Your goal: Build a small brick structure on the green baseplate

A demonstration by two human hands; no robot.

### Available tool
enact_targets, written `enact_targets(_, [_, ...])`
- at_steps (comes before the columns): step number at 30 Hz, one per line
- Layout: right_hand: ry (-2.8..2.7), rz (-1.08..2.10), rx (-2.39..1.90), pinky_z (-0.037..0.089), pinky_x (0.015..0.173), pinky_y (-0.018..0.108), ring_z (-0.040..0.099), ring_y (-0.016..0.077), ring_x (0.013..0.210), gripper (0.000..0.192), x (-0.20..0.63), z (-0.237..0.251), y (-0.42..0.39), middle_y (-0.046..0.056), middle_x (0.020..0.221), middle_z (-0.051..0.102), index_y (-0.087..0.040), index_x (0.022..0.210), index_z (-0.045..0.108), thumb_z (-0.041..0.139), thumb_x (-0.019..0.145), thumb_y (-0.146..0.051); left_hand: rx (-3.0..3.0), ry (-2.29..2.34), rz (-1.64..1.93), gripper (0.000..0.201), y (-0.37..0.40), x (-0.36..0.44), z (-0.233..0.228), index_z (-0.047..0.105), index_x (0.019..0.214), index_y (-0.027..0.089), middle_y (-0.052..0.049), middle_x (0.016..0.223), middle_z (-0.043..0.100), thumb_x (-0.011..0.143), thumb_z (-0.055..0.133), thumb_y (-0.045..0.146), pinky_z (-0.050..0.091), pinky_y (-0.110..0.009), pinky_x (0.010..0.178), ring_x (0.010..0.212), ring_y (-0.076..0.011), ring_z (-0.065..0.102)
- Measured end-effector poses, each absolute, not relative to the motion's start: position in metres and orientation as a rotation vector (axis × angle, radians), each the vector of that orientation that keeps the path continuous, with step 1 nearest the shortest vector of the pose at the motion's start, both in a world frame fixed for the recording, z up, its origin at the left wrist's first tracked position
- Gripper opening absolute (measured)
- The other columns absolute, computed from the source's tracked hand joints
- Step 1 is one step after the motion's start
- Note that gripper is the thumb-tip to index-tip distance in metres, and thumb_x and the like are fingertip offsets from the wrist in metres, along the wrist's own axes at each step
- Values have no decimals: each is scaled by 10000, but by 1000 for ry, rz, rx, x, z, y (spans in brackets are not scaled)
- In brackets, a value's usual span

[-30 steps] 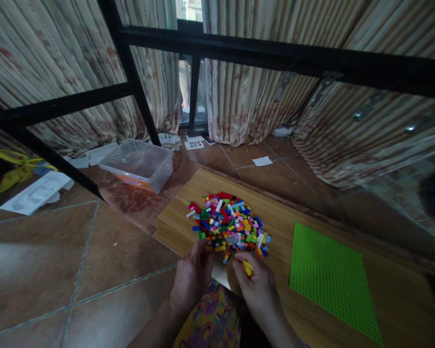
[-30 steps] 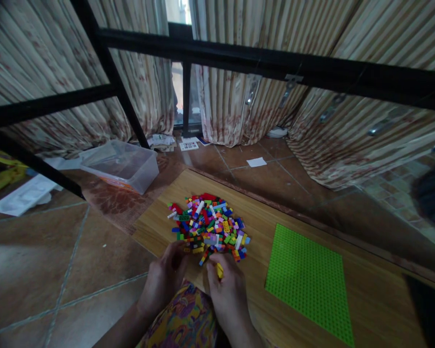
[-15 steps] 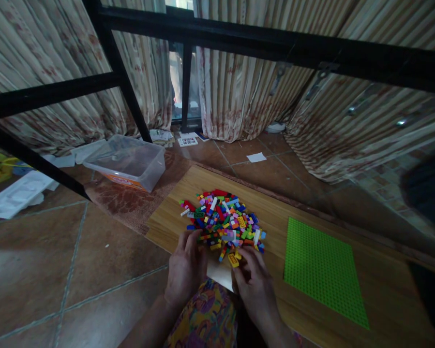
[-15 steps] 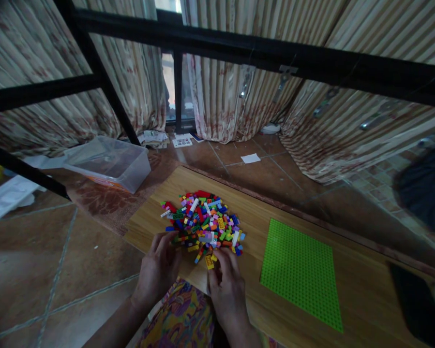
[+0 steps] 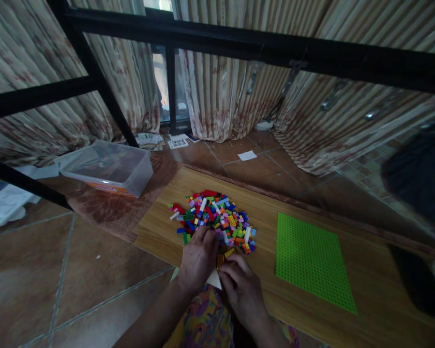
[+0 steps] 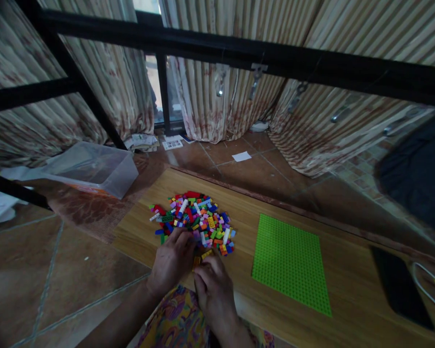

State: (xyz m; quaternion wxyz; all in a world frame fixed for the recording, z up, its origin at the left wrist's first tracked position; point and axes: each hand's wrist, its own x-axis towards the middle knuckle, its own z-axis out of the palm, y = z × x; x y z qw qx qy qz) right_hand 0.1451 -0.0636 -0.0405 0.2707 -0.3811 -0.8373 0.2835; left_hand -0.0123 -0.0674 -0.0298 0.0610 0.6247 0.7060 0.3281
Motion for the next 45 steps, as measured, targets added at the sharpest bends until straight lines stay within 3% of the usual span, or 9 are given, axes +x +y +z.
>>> enact_targets(8, [-2081, 847, -1114, 480, 703, 264, 599, 157, 774, 185, 140, -30, -56, 50, 863, 616, -206, 870, 652, 475, 920, -216, 1784, 1954, 1219, 58, -80, -20, -14, 516, 950, 203, -34, 958, 585, 913, 498, 163, 499, -241, 723, 863, -142, 612])
enact_targets(14, [-1717, 1200, -1280, 483, 625, 237, 630, 154, 714, 330, 129, 6, -43, 4, 792, 667, -216, 1187, 564, 484, 926, -400, 1858, 1824, 1275, 126, -87, -11, 5, 522, 1006, 210, -38, 992, 618, 901, 513, 142, 515, -234, 759, 910, -142, 632])
enact_targets(19, [-1694, 1351, -1183, 498, 710, 237, 658, 169, 833, 310, 119, 15, -35, 7, 807, 690, -222, 1081, 630, 462, 936, -437, 1791, 1663, 1311, 179, -90, 0, 13, 553, 1042, 231, -45, 1082, 630, 897, 522, 132, 499, -255, 847, 996, -154, 620])
enact_targets(24, [-1819, 1365, -1071, 486, 859, 279, 633, 181, 1024, 358, 125, 24, -29, 37, 1068, 694, -265, 1256, 570, 405, 968, -399, 1224, 1476, 1400, 189, -90, 1, 24, 555, 1082, 219, -37, 1008, 632, 893, 557, 230, 497, -263, 806, 920, -159, 615])
enact_targets(27, [-2108, 1376, -955, 483, 858, 324, 646, 187, 947, 384, 132, 39, -17, 39, 1040, 694, -288, 1328, 510, 444, 956, -356, 923, 1334, 1426, 204, -84, -3, 35, 591, 1035, 192, -32, 949, 636, 863, 601, 300, 486, -247, 779, 881, -157, 602])
enact_targets(31, [-2284, 1358, -907, 488, 741, 320, 626, 175, 785, 487, 136, 51, -2, 14, 879, 679, -298, 1378, 416, 536, 906, -322, 725, 1241, 1354, 225, -75, -10, 42, 625, 803, 146, 4, 722, 595, 775, 696, 358, 447, -190, 622, 662, -102, 537])
enact_targets(34, [-2117, 1373, -923, 476, 666, 268, 594, 142, 693, 436, 131, 45, -3, -28, 758, 623, -266, 1292, 461, 579, 875, -314, 521, 1188, 1339, 265, -71, -11, 39, 598, 764, 141, 12, 661, 577, 737, 720, 375, 429, -191, 532, 566, -91, 514])
enact_targets(38, [-1804, 1362, -1029, 482, 630, 235, 593, 128, 693, 222, 120, 28, -13, -8, 808, 625, -221, 1028, 587, 562, 878, -382, 278, 1186, 1424, 254, -67, -4, 34, 577, 824, 153, 3, 708, 606, 740, 694, 362, 479, -221, 577, 611, -118, 587])
enact_targets(45, [-1781, 1162, -1168, 449, 627, 245, 596, 142, 671, 258, 99, 23, -16, 8, 756, 641, -211, 864, 610, 427, 936, -378, 644, 1492, 1514, 262, -58, 10, 26, 578, 812, 170, 9, 657, 580, 846, 559, 429, 475, -225, 619, 657, -133, 582])
